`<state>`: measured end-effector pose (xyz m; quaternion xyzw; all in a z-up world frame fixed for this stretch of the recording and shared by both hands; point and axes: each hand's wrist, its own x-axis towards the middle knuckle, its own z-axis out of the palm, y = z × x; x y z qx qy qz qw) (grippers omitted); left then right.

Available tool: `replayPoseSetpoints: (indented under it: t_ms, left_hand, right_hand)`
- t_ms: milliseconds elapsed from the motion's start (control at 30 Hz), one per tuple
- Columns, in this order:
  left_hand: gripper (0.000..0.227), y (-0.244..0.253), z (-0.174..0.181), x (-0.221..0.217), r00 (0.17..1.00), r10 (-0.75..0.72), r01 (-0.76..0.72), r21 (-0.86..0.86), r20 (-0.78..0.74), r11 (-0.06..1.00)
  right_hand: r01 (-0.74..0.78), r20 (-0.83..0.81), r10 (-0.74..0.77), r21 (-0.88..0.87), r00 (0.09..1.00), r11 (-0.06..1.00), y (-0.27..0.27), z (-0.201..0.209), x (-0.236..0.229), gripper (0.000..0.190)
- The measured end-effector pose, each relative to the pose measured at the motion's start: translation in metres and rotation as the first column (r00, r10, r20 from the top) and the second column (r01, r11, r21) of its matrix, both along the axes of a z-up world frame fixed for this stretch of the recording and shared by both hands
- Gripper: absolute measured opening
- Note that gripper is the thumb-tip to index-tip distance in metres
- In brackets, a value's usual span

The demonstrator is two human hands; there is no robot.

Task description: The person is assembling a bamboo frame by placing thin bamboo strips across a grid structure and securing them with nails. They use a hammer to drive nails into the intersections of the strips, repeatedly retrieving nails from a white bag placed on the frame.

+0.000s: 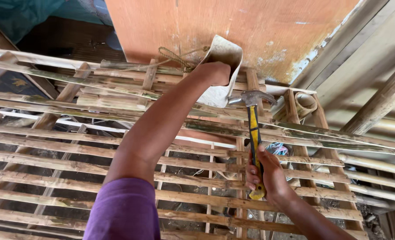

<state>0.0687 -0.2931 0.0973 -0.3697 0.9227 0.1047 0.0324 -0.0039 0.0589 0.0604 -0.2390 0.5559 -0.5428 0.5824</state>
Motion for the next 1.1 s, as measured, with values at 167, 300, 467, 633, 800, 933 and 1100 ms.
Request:
replayPoseSetpoints:
  t_ms: [167,300,467,633,800,933,1100]
  left_hand:
    - [0.016,0.040,0.054,0.012,0.984,-0.087,0.013,-0.424,-0.157,0.906]
    - [0.014,0.064,0.075,0.050,0.945,-0.179,0.035,-0.461,-0.274,0.887]
    - [0.014,0.132,0.060,0.083,0.825,-0.372,0.076,-0.569,-0.425,0.819]
    - [0.010,0.210,-0.001,0.076,0.847,0.037,0.088,0.209,-0.530,0.974]
    - [0.009,0.230,-0.057,0.072,0.661,0.070,0.156,0.228,-0.747,0.961]
    - [0.008,0.232,-0.074,0.068,0.751,0.119,0.114,0.305,-0.650,0.946]
    - [0.003,0.227,-0.083,0.060,0.753,0.020,0.115,0.162,-0.657,0.980]
  right_hand:
    - [0.009,-0.022,-0.009,-0.017,1.000,1.000,0.003,0.001,0.000,0.045]
    - [-0.007,-0.043,0.005,-0.056,0.999,0.998,-0.001,0.008,0.002,0.046]
    - [0.004,-0.162,0.002,0.041,0.987,0.999,0.033,0.031,-0.010,0.044]
    - [-0.137,-0.646,0.278,0.260,0.711,0.956,0.087,0.062,-0.042,0.043]
    - [-0.143,-0.663,0.630,0.634,0.404,0.760,0.116,0.047,-0.057,0.040]
    - [-0.129,-0.691,0.610,0.615,0.388,0.778,0.121,0.026,-0.074,0.045]
    - [-0.139,-0.718,0.503,0.505,0.481,0.852,0.131,0.022,-0.081,0.043]
